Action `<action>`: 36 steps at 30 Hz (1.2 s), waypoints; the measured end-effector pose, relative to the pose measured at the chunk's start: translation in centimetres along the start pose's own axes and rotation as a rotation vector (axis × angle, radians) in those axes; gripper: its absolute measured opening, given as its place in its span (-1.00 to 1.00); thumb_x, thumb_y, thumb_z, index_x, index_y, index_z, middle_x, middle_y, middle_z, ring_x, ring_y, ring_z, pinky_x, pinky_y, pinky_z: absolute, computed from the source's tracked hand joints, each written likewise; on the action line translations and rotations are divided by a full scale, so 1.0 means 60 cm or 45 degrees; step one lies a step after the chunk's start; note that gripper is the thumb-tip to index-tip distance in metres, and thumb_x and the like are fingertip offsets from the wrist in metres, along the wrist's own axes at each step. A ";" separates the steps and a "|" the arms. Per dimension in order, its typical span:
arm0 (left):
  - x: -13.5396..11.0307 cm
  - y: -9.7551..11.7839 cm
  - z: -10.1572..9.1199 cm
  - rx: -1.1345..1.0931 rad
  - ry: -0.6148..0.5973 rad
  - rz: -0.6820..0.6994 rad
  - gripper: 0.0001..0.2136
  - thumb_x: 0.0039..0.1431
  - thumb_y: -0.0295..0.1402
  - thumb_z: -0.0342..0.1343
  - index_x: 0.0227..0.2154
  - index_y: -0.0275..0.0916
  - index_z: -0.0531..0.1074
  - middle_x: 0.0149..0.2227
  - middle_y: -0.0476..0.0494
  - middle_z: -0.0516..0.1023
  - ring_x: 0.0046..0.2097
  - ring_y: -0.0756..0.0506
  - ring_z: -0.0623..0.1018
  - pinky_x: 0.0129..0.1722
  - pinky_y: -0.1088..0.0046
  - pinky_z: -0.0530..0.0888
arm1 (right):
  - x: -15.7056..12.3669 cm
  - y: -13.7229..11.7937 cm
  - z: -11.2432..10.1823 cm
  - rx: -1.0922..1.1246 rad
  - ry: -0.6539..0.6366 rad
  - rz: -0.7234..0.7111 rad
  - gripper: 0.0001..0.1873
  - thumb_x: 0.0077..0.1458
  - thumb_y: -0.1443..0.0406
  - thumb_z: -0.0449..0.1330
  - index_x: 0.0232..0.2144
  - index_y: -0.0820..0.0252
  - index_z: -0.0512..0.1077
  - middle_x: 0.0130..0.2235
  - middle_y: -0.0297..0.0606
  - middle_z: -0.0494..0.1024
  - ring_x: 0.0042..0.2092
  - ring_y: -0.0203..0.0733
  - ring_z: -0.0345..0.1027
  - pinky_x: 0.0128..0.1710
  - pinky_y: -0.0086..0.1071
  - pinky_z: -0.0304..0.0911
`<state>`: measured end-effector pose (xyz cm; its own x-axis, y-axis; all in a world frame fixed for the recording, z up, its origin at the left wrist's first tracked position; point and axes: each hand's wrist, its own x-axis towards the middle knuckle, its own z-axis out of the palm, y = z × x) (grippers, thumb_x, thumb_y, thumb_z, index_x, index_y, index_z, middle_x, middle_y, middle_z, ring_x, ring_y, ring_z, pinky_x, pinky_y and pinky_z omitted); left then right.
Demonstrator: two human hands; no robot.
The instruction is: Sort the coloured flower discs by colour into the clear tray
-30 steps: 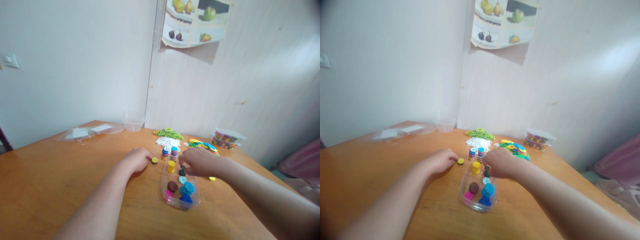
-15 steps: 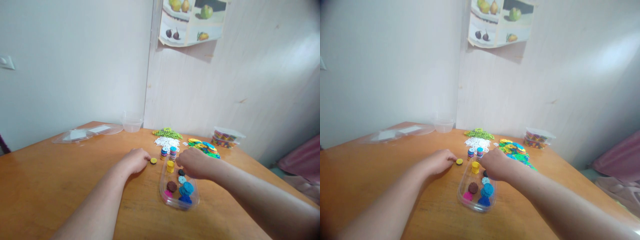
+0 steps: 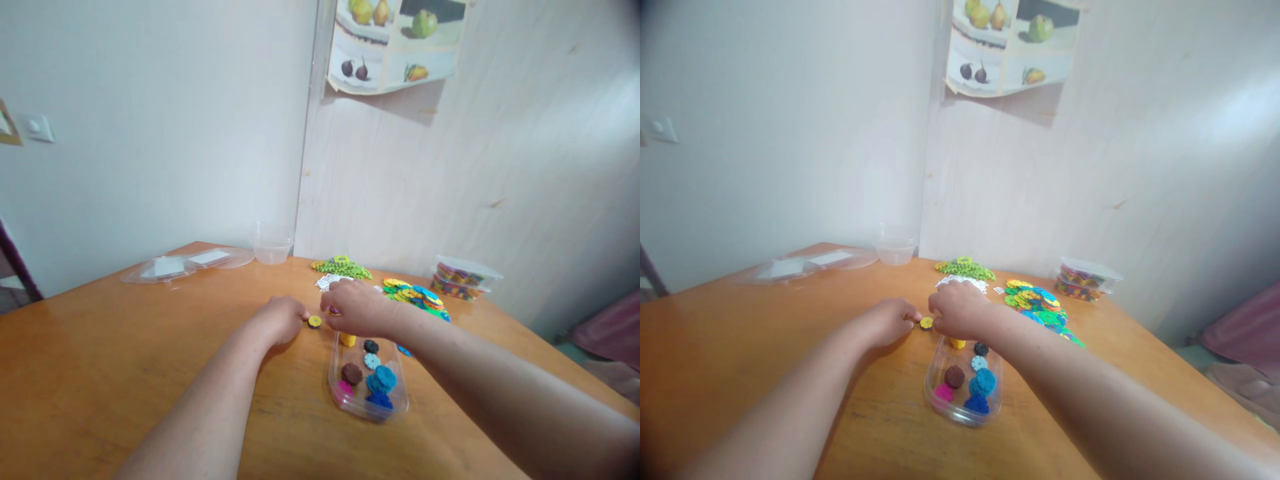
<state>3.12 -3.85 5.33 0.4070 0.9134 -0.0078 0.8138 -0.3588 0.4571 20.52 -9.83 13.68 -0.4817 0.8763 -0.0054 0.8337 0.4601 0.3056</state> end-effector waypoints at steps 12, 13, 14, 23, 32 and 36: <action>0.005 -0.008 0.006 -0.033 0.010 0.031 -0.79 0.02 -0.29 0.15 -0.26 -0.04 0.60 -0.21 -0.14 0.64 -0.16 -0.14 0.57 -0.20 0.49 0.40 | 0.071 -0.022 0.028 -0.073 -0.149 -0.069 -0.58 -0.03 0.13 0.18 -0.12 0.11 0.56 -0.13 -0.02 0.57 -0.06 0.11 0.40 -0.16 -0.18 0.26; 0.005 -0.008 0.006 -0.037 0.010 0.036 -0.79 0.03 -0.29 0.14 -0.26 -0.04 0.60 -0.21 -0.14 0.64 -0.16 -0.14 0.57 -0.20 0.48 0.40 | 0.072 -0.023 0.029 -0.075 -0.158 -0.065 -0.58 -0.03 0.13 0.17 -0.12 0.12 0.56 -0.13 -0.02 0.57 -0.06 0.11 0.41 -0.16 -0.18 0.27; 0.005 -0.008 0.006 -0.039 0.012 0.037 -0.79 0.03 -0.29 0.15 -0.27 -0.04 0.60 -0.22 -0.15 0.64 -0.16 -0.15 0.57 -0.20 0.48 0.40 | 0.073 -0.023 0.030 -0.075 -0.167 -0.063 -0.58 -0.02 0.14 0.17 -0.12 0.12 0.56 -0.14 -0.02 0.57 -0.06 0.10 0.41 -0.17 -0.18 0.27; 0.004 -0.006 0.005 0.006 0.011 0.016 -0.79 0.04 -0.32 0.10 -0.29 -0.07 0.61 -0.29 -0.17 0.64 -0.24 -0.15 0.57 -0.28 0.47 0.38 | 0.071 -0.012 0.024 -0.026 -0.123 -0.051 -0.58 -0.01 0.11 0.17 -0.10 0.09 0.54 -0.11 -0.08 0.58 -0.05 0.06 0.41 -0.18 -0.25 0.25; 0.011 -0.007 0.005 0.017 -0.022 0.018 -0.70 0.00 -0.40 0.12 -0.19 -0.01 0.59 -0.22 -0.17 0.63 -0.20 -0.14 0.58 -0.27 0.48 0.37 | -0.016 0.026 -0.013 0.094 0.039 0.031 -0.66 0.05 0.18 0.11 -0.12 0.08 0.48 -0.10 -0.21 0.55 -0.08 -0.09 0.37 -0.18 -0.33 0.18; 0.009 -0.007 0.002 0.012 -0.008 0.025 -0.74 0.01 -0.34 0.14 -0.21 -0.02 0.59 -0.22 -0.16 0.63 -0.19 -0.13 0.57 -0.22 0.49 0.38 | -0.057 0.036 -0.007 0.100 0.055 0.083 -0.68 0.05 0.19 0.12 -0.13 0.10 0.48 -0.14 -0.20 0.55 -0.11 -0.10 0.36 -0.19 -0.34 0.17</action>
<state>3.06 -3.23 5.01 0.4256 0.9049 -0.0044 0.8093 -0.3785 0.4491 23.85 -11.89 14.77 -0.4352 0.8987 0.0540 0.8816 0.4132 0.2281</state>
